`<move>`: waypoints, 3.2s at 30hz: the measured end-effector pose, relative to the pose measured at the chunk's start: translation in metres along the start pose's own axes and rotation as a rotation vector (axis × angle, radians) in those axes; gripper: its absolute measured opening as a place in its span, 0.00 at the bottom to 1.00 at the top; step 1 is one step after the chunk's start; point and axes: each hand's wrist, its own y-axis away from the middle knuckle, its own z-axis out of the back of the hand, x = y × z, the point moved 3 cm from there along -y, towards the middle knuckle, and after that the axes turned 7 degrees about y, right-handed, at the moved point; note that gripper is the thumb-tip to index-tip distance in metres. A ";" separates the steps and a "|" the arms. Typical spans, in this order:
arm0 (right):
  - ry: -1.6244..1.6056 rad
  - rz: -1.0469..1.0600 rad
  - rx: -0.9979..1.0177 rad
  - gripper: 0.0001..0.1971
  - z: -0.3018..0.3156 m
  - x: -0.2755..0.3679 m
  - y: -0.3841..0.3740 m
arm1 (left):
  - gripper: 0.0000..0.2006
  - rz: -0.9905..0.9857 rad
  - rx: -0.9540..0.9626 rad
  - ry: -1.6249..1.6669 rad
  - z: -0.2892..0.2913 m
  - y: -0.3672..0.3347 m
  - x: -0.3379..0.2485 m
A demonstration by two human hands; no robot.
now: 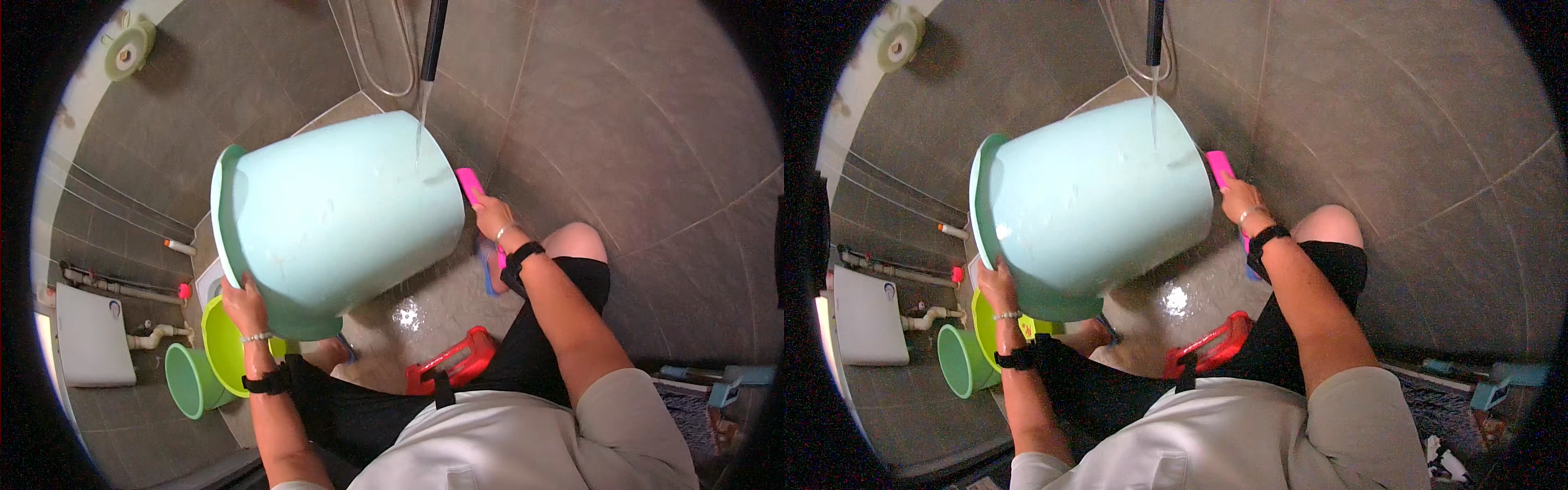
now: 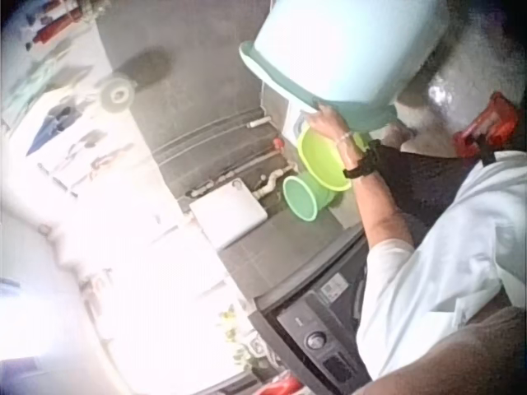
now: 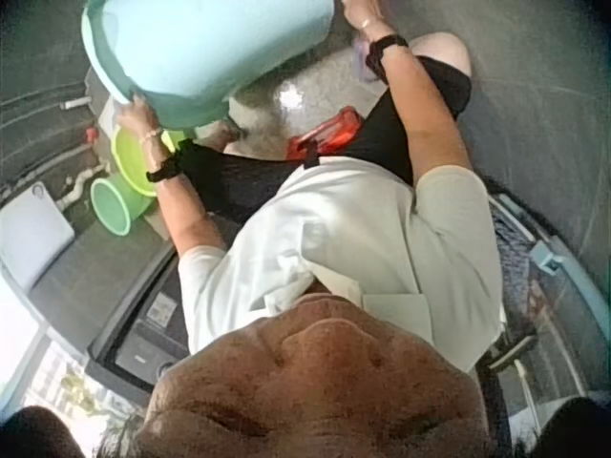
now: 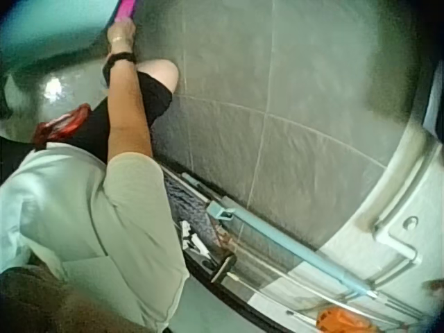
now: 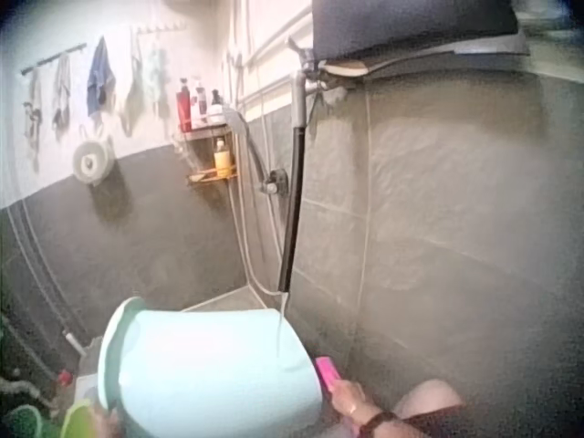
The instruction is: Scrubbing a large light blue plastic tub with a pink brush and water in a bathroom.
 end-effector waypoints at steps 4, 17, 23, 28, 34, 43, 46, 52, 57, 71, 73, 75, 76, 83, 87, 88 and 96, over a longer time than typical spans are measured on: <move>-0.315 -0.370 -0.330 0.22 0.016 -0.028 0.015 | 0.10 0.026 -0.013 -0.002 -0.002 -0.001 -0.007; -0.002 0.048 -0.013 0.25 0.034 0.065 0.003 | 0.10 -0.006 0.024 0.003 0.001 -0.004 -0.009; -0.013 0.233 -0.021 0.24 0.045 0.051 -0.050 | 0.11 -0.021 -0.007 -0.009 -0.006 -0.004 0.007; 0.090 0.189 0.192 0.26 0.053 0.052 0.042 | 0.10 0.003 0.022 0.009 0.000 -0.005 0.042; 0.240 0.159 0.142 0.26 0.062 0.075 -0.010 | 0.19 0.006 0.020 0.103 -0.008 -0.003 0.023; 0.109 0.274 0.269 0.27 0.029 0.139 0.037 | 0.21 0.043 -0.021 0.142 -0.004 0.006 0.027; 0.252 0.106 0.178 0.24 0.045 0.113 -0.006 | 0.21 -0.001 -0.015 0.144 -0.003 0.006 0.020; 0.124 0.210 0.211 0.23 0.017 0.108 -0.005 | 0.22 0.048 -0.011 0.096 -0.009 0.017 0.029; 0.150 0.250 0.214 0.25 0.023 0.145 0.020 | 0.22 0.051 -0.029 0.198 -0.009 0.022 0.034; 0.119 0.188 0.133 0.21 0.000 0.163 -0.038 | 0.21 0.065 -0.052 0.150 -0.012 0.035 0.040; 0.218 -0.003 0.056 0.21 0.020 0.119 -0.067 | 0.21 0.071 -0.052 0.164 -0.014 0.034 0.037; 0.140 0.047 0.056 0.25 0.018 0.114 -0.067 | 0.21 0.044 -0.048 0.185 -0.015 0.033 0.035; 0.147 0.072 0.119 0.26 0.010 0.127 -0.060 | 0.21 0.048 -0.054 0.176 -0.014 0.032 0.036; 0.089 0.534 0.173 0.32 -0.007 0.222 0.031 | 0.20 0.083 -0.025 0.144 -0.010 0.029 0.034; 0.084 0.094 0.157 0.22 0.024 0.146 -0.005 | 0.20 0.105 -0.024 0.135 -0.005 0.026 0.032; 0.160 0.052 0.106 0.22 0.024 0.112 -0.016 | 0.20 0.105 -0.021 0.145 -0.008 0.025 0.028; 0.026 0.479 0.161 0.34 -0.006 0.195 0.054 | 0.21 0.112 -0.001 0.095 -0.004 0.022 0.022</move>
